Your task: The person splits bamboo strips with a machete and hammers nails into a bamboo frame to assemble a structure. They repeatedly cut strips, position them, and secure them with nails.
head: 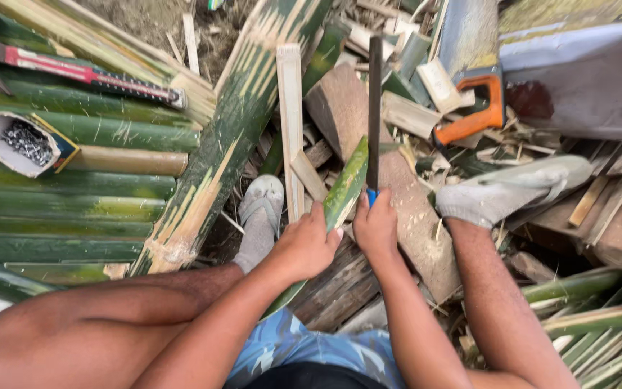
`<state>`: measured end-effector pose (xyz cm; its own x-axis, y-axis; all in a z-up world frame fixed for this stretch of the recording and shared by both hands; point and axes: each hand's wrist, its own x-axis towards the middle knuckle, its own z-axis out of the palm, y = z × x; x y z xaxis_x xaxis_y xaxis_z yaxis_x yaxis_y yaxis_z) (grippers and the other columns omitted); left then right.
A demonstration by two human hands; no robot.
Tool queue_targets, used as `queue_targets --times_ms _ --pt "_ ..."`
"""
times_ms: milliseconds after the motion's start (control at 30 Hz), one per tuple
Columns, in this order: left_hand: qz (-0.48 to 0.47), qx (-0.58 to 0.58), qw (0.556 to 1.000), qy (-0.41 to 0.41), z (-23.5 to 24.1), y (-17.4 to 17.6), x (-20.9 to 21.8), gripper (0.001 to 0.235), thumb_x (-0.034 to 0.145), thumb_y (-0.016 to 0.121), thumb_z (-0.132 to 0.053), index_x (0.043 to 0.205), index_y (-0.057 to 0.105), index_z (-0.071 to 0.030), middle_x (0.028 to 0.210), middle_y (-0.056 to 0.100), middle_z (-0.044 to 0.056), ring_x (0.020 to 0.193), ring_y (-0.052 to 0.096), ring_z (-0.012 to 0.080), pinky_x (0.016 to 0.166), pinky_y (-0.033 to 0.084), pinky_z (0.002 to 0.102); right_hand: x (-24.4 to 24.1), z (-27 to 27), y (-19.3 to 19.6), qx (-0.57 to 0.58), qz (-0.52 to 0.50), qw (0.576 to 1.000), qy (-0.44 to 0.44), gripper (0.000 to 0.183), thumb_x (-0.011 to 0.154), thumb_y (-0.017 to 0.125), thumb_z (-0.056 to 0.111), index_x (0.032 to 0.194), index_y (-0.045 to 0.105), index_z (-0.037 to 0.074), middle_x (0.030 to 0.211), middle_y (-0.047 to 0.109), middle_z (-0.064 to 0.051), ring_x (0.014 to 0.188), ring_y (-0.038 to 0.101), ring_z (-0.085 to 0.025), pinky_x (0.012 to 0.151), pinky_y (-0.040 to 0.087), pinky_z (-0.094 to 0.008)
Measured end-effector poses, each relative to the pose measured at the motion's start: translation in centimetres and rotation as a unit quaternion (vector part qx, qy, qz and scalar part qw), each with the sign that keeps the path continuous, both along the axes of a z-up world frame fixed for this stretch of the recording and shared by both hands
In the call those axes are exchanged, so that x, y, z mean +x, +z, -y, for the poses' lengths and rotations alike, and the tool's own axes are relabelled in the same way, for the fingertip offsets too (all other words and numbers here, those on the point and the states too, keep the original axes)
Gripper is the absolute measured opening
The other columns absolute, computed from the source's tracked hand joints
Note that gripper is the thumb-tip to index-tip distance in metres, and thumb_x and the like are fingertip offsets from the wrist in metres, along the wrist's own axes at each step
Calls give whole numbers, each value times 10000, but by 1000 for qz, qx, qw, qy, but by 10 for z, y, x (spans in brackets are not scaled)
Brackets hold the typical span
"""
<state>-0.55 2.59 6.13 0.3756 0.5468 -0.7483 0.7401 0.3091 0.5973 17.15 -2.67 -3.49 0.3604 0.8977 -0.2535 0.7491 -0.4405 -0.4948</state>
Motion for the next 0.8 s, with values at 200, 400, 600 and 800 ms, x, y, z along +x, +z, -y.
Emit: queue_targets --times_ms 200,400,600,800 --pt "-4 -49 999 14 -2 -9 -9 576 965 532 -407 1293 453 60 1112 655 354 1068 636 523 968 483 560 3 15 18 225 -349 904 -102 300 1079 568 281 1157 459 13 776 574 -84 672 610 -135 635 530 -361" --pt "-11 -15 1000 -4 -5 -10 -9 542 984 530 -422 1222 465 61 1025 679 339 1005 657 523 932 495 573 -7 -2 7 35 -115 990 -67 276 1066 634 237 1158 491 19 776 621 -144 692 652 -290 633 478 -392" --pt "-35 29 999 -20 3 -15 -7 537 951 564 -392 1247 435 38 1022 676 320 958 673 506 890 524 566 -6 5 10 44 -140 984 -100 253 1021 586 202 1139 510 -9 725 644 -178 640 669 -331 592 519 -427" --pt "-14 -14 999 -30 1 -31 -20 526 968 544 -372 1285 421 30 1055 686 318 1016 675 479 924 504 568 -4 12 2 244 -81 966 -26 324 1059 562 196 1245 444 -42 905 607 -262 765 610 -408 716 517 -469"
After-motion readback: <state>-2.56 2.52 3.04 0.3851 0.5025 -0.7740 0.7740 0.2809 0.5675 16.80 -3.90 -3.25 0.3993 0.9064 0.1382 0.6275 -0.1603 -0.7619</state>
